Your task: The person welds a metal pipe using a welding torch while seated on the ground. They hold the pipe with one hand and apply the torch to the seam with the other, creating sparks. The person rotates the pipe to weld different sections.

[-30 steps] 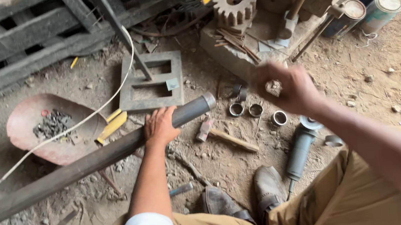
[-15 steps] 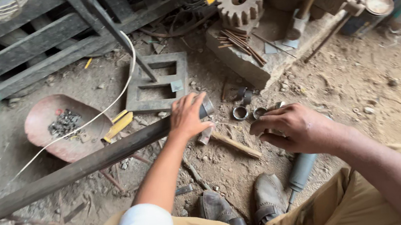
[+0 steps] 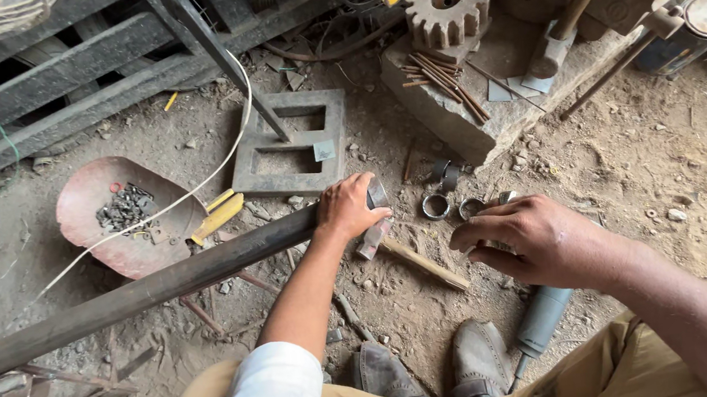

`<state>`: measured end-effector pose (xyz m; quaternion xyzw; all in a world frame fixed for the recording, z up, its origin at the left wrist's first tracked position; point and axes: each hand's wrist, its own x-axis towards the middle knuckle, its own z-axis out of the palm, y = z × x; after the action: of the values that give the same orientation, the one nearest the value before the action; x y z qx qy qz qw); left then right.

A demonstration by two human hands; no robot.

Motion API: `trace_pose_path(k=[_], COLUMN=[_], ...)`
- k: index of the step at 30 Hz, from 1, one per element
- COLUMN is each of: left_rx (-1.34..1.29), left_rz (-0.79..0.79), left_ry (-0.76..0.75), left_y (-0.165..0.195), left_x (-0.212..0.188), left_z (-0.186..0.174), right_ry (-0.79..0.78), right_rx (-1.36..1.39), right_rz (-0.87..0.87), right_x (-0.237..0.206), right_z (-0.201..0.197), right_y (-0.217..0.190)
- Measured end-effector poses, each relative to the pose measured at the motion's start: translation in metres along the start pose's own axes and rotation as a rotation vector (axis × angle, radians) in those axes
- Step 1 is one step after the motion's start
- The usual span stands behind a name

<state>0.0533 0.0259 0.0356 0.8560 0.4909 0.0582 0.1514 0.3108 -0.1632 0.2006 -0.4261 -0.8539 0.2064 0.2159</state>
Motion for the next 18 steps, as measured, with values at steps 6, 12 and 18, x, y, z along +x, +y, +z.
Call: trace_pose_path(k=[6,12,18], left_rx=[-0.001,0.094,0.148], left_rz=[-0.011,-0.004,-0.028], left_ry=[-0.033,-0.162,0.004], left_y=[0.000,-0.005,-0.003], left_x=[0.002,0.001,-0.005], left_z=[0.004,0.001,0.006], right_ry=[-0.024,-0.052,-0.067], right_rx=[-0.016,-0.007,0.008], right_rz=[-0.002,0.044,0.057], right_x=[-0.003,-0.004,-0.003], right_z=[0.004,0.009,0.012], right_y=[0.006,0.012,0.010])
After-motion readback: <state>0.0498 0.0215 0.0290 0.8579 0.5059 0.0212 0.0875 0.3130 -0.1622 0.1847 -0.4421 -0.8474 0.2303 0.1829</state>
